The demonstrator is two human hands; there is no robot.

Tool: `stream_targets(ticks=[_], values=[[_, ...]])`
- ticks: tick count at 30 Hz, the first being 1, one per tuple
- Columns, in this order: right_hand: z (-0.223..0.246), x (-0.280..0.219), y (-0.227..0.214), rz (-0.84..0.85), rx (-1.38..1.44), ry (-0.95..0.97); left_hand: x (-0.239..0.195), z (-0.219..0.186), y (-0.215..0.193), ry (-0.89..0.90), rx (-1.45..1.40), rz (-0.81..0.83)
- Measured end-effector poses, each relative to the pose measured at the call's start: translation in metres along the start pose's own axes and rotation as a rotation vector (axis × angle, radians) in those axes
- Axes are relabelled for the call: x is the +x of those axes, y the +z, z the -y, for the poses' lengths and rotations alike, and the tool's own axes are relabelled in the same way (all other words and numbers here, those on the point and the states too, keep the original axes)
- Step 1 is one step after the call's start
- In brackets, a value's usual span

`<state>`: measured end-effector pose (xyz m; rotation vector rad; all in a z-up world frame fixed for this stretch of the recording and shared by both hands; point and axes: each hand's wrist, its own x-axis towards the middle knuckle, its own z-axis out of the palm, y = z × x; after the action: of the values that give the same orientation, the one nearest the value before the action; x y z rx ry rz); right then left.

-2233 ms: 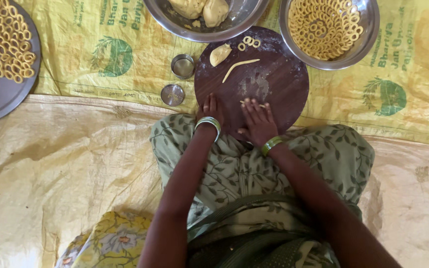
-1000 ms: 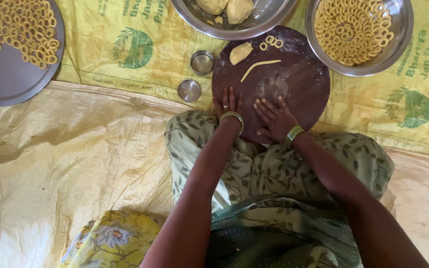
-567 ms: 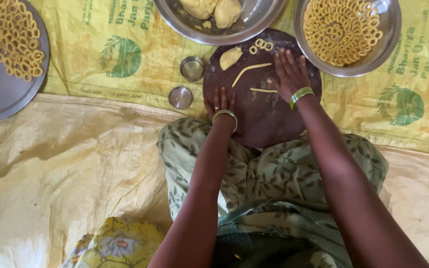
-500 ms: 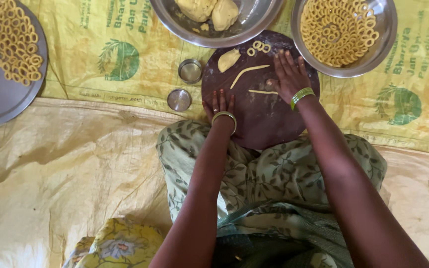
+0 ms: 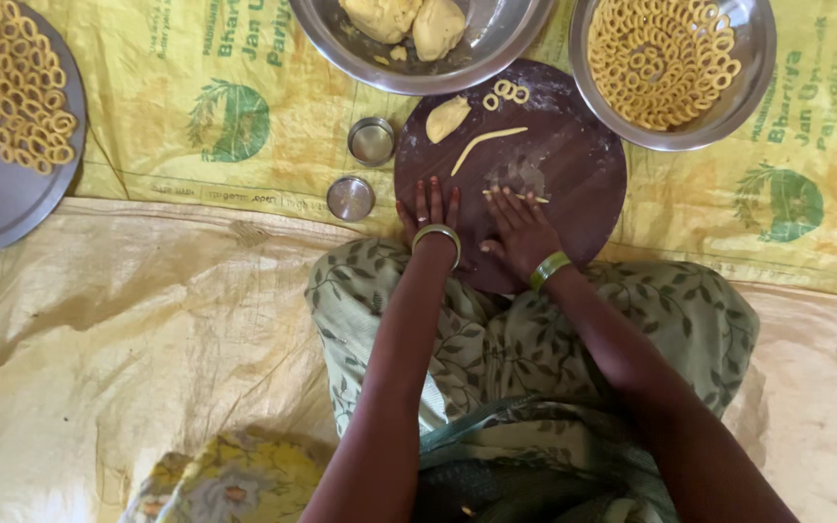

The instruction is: The person rolls small pieces of dough into thin strips on a wooden board, then joins the ends to form rings. The rings are placed into a metal bowl. The person repeats this process continuously.

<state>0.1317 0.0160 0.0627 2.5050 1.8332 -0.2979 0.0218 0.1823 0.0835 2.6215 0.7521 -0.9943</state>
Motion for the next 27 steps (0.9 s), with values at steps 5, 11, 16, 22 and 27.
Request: stream_targets(ticks=[5,11,16,22,27], values=[[-0.020,0.049,-0.004,-0.013,0.026,0.113,-0.014,0.007,-0.006,0.044,-0.059,-0.040],[0.003,0.028,-0.005,-0.038,0.070,0.081,-0.009,0.008,-0.004,0.053,-0.094,0.013],[0.010,-0.007,-0.021,-0.066,0.356,0.138,0.005,0.010,0.006,0.068,-0.104,-0.038],[-0.020,-0.022,-0.040,-0.230,0.338,0.260,-0.002,0.010,0.014,0.067,-0.107,-0.126],[0.001,-0.018,-0.015,-0.020,0.074,0.086,-0.003,0.009,0.012,0.059,-0.092,-0.108]])
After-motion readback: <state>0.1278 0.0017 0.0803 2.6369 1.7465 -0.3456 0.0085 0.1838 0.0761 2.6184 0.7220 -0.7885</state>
